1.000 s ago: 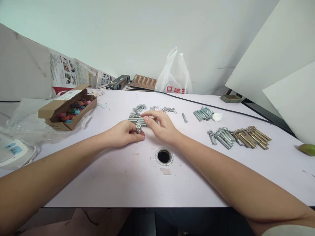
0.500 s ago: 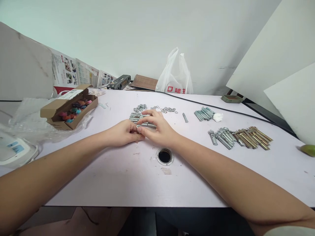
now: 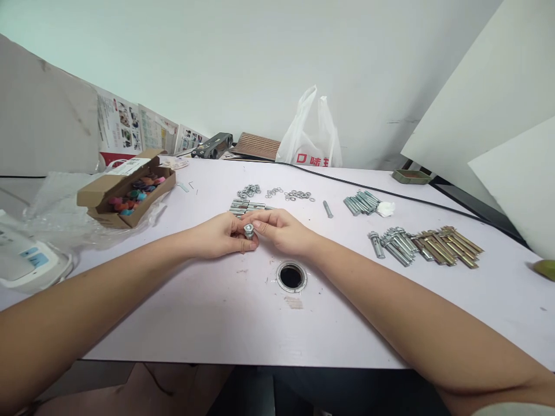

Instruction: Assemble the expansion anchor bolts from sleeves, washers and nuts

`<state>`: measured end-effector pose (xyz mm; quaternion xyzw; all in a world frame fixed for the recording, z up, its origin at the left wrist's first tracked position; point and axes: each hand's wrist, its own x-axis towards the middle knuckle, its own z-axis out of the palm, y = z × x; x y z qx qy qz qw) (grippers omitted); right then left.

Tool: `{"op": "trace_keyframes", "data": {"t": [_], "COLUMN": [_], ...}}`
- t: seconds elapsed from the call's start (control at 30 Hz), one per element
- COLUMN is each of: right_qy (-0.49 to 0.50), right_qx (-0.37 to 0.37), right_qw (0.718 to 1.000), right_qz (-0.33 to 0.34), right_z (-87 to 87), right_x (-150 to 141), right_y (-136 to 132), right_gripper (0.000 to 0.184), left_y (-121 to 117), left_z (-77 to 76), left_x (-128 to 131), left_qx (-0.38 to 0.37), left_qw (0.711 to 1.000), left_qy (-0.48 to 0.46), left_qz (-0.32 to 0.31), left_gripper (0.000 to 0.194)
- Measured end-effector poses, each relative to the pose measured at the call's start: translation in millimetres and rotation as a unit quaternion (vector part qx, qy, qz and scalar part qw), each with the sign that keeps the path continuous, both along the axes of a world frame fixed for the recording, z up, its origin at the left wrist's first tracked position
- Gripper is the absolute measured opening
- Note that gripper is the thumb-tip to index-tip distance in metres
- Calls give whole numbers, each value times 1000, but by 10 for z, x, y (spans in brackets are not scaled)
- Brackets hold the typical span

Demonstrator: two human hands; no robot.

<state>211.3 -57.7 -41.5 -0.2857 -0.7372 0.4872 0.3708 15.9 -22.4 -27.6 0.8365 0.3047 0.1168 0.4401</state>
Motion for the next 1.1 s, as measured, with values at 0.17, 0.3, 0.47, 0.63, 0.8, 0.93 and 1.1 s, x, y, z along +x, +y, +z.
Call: {"op": "trace_keyframes", "data": {"t": [0.17,0.3,0.47,0.63,0.8,0.93,1.1], "right_qy": [-19,-77,-85,-110,-136,-121,-32], "right_qx": [1,97,167,193,208,254,218], "right_qw": [998,984,978,966,952,944,945], "right_qz": [-57,-124,-95,-135,-178,-170,-242], "right_z": [9,7,27,17,9,48,79], "right_x": [-25,-35,-25,1,18,27,65], "right_y": [-63,-86,-66,-58,-74,-100,-84], "right_gripper": [36,26,20,12,43,21,28], "left_y": [-3,-2,5,-5,5,16,5], "left_z": [12,19,11,19,12,14,30], "left_x": [4,3,5,8,2,-4,3], "left_qx": [13,17,22,19,33,27,-6], "left_qw": [1000,999,999,999,997,998,1000], "left_qy": [12,34,41,45,61,51,27], "left_qz": [1,12,15,18,15,5,-11], "left_gripper": [25,35,34,34,40,36,25]}}
